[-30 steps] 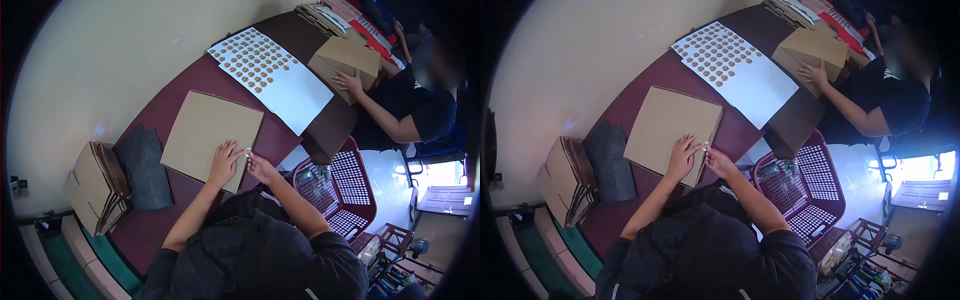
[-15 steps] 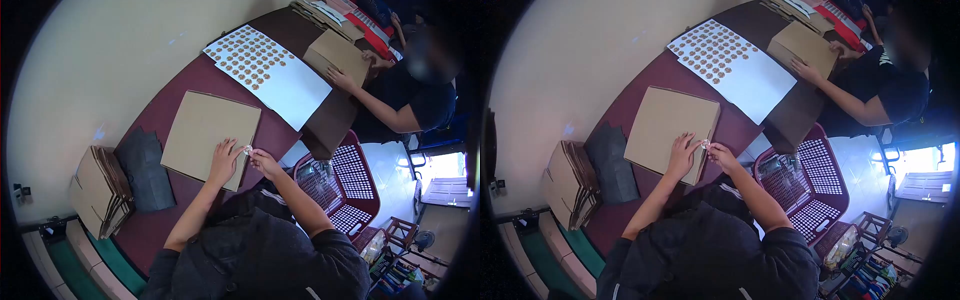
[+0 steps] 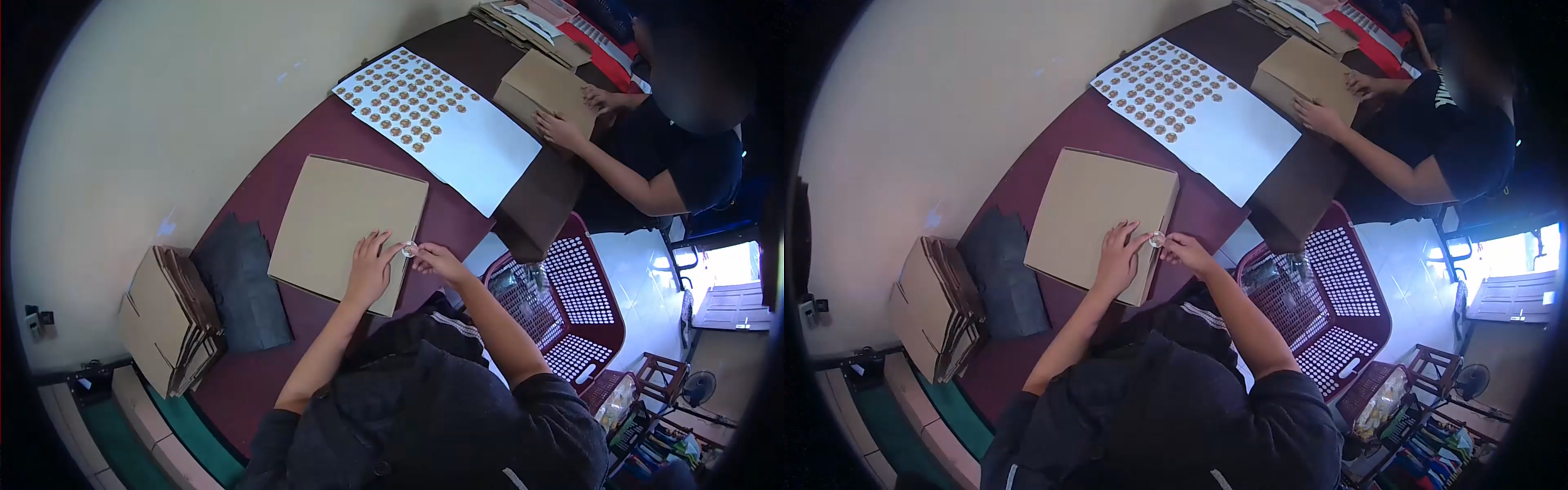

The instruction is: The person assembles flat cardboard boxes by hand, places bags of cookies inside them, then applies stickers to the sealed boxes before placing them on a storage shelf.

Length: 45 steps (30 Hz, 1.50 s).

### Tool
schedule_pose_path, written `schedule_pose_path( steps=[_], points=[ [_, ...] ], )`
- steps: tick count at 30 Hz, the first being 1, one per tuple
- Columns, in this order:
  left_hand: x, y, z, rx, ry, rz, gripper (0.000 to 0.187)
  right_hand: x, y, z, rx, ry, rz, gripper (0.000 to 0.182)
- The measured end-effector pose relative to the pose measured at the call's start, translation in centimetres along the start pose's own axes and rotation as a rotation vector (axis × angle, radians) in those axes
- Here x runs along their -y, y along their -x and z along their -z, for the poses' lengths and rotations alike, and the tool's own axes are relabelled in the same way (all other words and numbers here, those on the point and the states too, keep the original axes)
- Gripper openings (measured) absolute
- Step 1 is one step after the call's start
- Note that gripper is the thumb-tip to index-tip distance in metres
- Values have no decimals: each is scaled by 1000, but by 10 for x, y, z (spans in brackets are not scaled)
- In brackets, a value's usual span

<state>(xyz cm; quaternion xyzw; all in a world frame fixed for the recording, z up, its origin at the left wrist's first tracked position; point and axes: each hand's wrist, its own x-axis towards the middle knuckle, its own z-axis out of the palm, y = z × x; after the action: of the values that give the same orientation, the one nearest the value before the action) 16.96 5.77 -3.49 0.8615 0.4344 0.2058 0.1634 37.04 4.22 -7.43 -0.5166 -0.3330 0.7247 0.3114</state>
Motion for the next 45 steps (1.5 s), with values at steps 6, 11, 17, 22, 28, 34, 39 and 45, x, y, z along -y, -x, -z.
schedule_pose_path(
  steps=[6, 11, 17, 22, 28, 34, 39, 45],
  points=[
    [1, 0, 2, 1, 55, 7, 53, 32, 2, 11, -69, -626, 408, 17],
    [-3, -1, 3, 0, 55, 2, 54, 45, 11, 33, -266, -242, 397, 17],
    [-1, -2, -1, -14, 70, 3, 58, 6, 2, 2, -275, -87, 190, 25],
    [-1, -3, 0, -8, 63, -8, 59, -9, -6, -6, -155, 39, 243, 23],
    [-2, -1, -3, 36, -23, -60, 55, -25, -14, -6, -148, -19, 262, 22],
    [0, 1, -5, 67, -32, -50, 54, -22, -11, -10, -163, -20, 261, 22],
    [0, 2, -4, 95, -81, -62, 56, -26, -12, -15, -187, -51, 272, 23],
    [4, 3, -7, 90, -60, -53, 55, -30, -19, -19, -281, 32, 227, 29]
  ],
)
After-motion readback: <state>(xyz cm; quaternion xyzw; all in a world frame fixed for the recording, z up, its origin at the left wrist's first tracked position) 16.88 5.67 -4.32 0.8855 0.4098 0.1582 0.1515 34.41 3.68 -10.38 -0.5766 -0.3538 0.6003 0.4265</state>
